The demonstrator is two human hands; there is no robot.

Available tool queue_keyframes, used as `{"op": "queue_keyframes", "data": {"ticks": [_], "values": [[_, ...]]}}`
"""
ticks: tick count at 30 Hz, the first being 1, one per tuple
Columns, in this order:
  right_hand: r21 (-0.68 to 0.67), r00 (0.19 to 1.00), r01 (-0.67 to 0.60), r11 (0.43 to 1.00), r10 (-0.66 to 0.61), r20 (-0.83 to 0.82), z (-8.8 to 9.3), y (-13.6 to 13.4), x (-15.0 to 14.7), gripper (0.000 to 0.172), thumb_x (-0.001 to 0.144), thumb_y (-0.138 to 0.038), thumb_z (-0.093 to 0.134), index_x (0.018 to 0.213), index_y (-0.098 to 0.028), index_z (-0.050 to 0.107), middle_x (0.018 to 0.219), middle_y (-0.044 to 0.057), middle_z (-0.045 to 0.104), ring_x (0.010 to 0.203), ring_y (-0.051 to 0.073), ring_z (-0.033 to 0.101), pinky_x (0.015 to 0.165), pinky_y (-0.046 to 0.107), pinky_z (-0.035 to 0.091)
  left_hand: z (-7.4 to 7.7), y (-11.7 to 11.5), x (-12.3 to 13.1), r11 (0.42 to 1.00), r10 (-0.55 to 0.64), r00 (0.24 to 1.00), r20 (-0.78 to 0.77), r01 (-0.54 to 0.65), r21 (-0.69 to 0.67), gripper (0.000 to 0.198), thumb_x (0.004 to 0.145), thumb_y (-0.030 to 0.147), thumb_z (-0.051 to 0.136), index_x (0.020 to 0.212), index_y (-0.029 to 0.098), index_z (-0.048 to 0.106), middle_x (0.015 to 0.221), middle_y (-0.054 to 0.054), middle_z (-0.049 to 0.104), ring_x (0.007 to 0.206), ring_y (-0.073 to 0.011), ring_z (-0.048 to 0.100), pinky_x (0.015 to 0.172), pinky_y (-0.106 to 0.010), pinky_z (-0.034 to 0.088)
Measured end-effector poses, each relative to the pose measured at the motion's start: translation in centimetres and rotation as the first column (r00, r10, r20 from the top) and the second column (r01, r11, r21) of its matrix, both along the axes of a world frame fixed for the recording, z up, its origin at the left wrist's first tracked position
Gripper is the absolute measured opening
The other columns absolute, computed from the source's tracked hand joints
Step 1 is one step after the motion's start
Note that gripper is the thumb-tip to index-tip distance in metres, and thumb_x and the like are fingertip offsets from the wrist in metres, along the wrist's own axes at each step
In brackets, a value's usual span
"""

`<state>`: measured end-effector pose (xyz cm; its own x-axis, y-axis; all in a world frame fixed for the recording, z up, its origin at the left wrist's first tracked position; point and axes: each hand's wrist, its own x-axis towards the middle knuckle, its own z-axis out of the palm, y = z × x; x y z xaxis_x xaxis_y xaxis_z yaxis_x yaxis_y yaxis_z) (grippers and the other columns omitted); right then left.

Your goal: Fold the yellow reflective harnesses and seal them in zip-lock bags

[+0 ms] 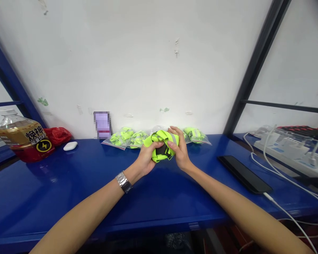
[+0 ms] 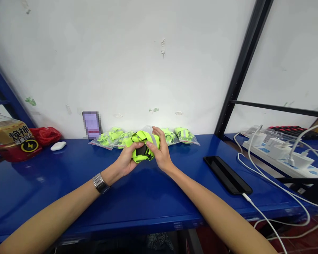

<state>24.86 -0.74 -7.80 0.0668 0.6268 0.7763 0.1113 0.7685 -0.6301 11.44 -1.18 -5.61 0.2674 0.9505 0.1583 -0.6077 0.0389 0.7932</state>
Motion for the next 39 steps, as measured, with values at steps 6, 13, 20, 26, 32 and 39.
{"op": "queue_keyframes", "data": {"ticks": [6,13,20,26,32,39], "values": [[-0.28,0.981,-0.157,0.947,0.116,-0.157,-0.8,1.4,0.4,0.067,0.073,-0.048,0.071,0.13,-0.023,0.045,0.126,0.01,0.055,0.118,0.028,0.053,0.101,0.045,0.043,-0.5,0.5,-0.4,0.989,0.078,0.996,-0.05,-0.071,0.133,0.033,0.06,0.013,0.076,0.089,0.017,0.059,0.08,0.002,0.066,0.072,-0.0125,0.062,0.07,-0.025,0.05],[-0.296,0.949,-0.313,0.902,0.284,-0.138,-1.0,0.6,-0.1,0.075,0.076,-0.072,0.052,0.131,-0.021,0.043,0.114,0.009,0.062,0.105,0.026,0.061,0.092,0.041,0.048,-1.0,-0.3,0.0,1.0,0.0,0.998,-0.068,0.0,-0.004,0.033,0.061,0.018,0.075,0.089,0.017,0.058,0.078,0.001,0.065,0.068,-0.0144,0.062,0.064,-0.028,0.052],[0.061,0.99,0.025,0.998,-0.016,-0.138,-1.7,-0.3,-0.6,0.048,0.08,-0.064,0.048,0.099,-0.021,0.057,0.088,0.004,0.06,0.079,0.022,0.059,0.076,0.038,0.049,-1.1,-2.0,0.6,0.964,-0.21,0.976,-0.052,0.198,-0.177,0.036,0.062,0.023,0.072,0.094,0.018,0.058,0.084,-0.005,0.067,0.073,-0.022,0.065,0.062,-0.037,0.056],[0.224,0.997,0.058,0.973,-0.068,0.037,-2.4,0.5,0.5,0.053,0.078,-0.06,0.049,0.115,-0.022,0.049,0.101,0.007,0.056,0.089,0.025,0.058,0.083,0.043,0.047,-0.6,-1.7,0.5,0.979,-0.172,0.985,-0.018,0.169,-0.115,0.037,0.054,0.015,0.072,0.088,0.017,0.058,0.081,-0.002,0.065,0.069,-0.0172,0.063,0.064,-0.03,0.054],[-0.068,0.968,-0.147,0.987,0.157,0.197,-1.1,0.6,1.1,0.064,0.083,-0.051,0.054,0.135,-0.021,0.033,0.109,0.008,0.058,0.1,0.025,0.057,0.089,0.042,0.047,-0.8,-0.7,0.0,0.989,-0.121,0.991,-0.056,0.116,-0.09,0.034,0.06,0.018,0.072,0.091,0.017,0.057,0.079,-0.001,0.064,0.067,-0.0162,0.062,0.063,-0.032,0.054],[-0.417,0.846,-0.488,0.767,0.533,-0.011,0.5,0.4,2.7,0.057,0.073,-0.045,0.071,0.124,-0.023,0.058,0.105,0.004,0.067,0.1,0.024,0.061,0.09,0.04,0.049,-1.0,0.6,-0.8,0.972,0.107,0.971,-0.213,-0.057,0.229,0.039,0.056,0.009,0.074,0.088,0.018,0.053,0.075,0.004,0.062,0.066,-0.0108,0.059,0.064,-0.022,0.048]]}}
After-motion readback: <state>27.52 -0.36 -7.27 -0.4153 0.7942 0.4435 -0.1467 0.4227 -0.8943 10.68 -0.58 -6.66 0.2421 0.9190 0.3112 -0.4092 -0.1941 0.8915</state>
